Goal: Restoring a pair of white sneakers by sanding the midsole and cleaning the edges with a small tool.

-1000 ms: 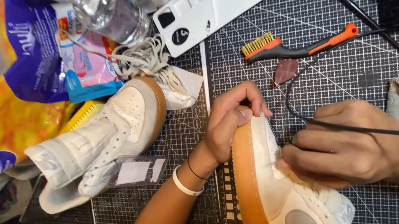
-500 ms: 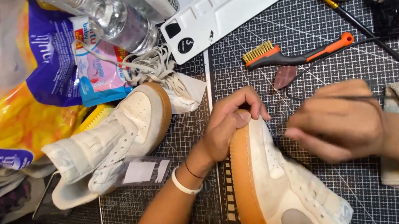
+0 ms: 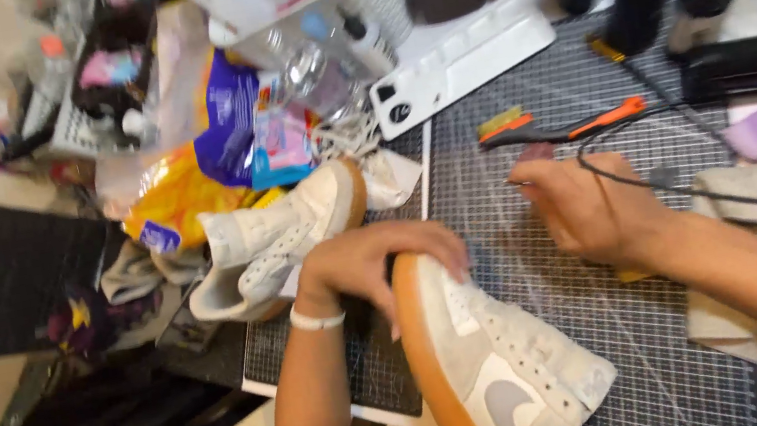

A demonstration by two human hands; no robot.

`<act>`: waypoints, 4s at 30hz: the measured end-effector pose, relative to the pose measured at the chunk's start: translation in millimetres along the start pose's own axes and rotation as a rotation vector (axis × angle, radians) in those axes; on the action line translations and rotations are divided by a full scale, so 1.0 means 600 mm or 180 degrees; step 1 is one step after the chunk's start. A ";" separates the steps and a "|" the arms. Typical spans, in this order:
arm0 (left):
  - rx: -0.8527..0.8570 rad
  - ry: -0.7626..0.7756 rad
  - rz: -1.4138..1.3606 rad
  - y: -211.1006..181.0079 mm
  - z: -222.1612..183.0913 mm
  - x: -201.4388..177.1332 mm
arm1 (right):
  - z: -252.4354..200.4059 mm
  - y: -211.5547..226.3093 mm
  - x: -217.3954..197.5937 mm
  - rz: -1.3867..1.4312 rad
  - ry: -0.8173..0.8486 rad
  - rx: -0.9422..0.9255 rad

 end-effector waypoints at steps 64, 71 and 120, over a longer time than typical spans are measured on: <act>-0.2102 -0.4886 0.2536 -0.001 0.033 0.226 | -0.131 0.150 0.028 -0.0216 0.0626 0.0228; -0.2314 -0.4869 0.2422 -0.012 0.040 0.222 | -0.125 0.145 0.018 -0.0404 0.0523 0.0305; -0.2219 -0.4569 0.2828 0.001 0.045 0.230 | -0.121 0.161 0.014 -0.0281 0.0822 -0.0019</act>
Point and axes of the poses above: each hand's wrist, its own z-axis towards the middle knuckle, its own x-axis out of the palm, y = z × x, the point moved 7 cm from there along z, towards the middle knuckle, and after that the axes turned 9 degrees about y, right-handed, at the moved point
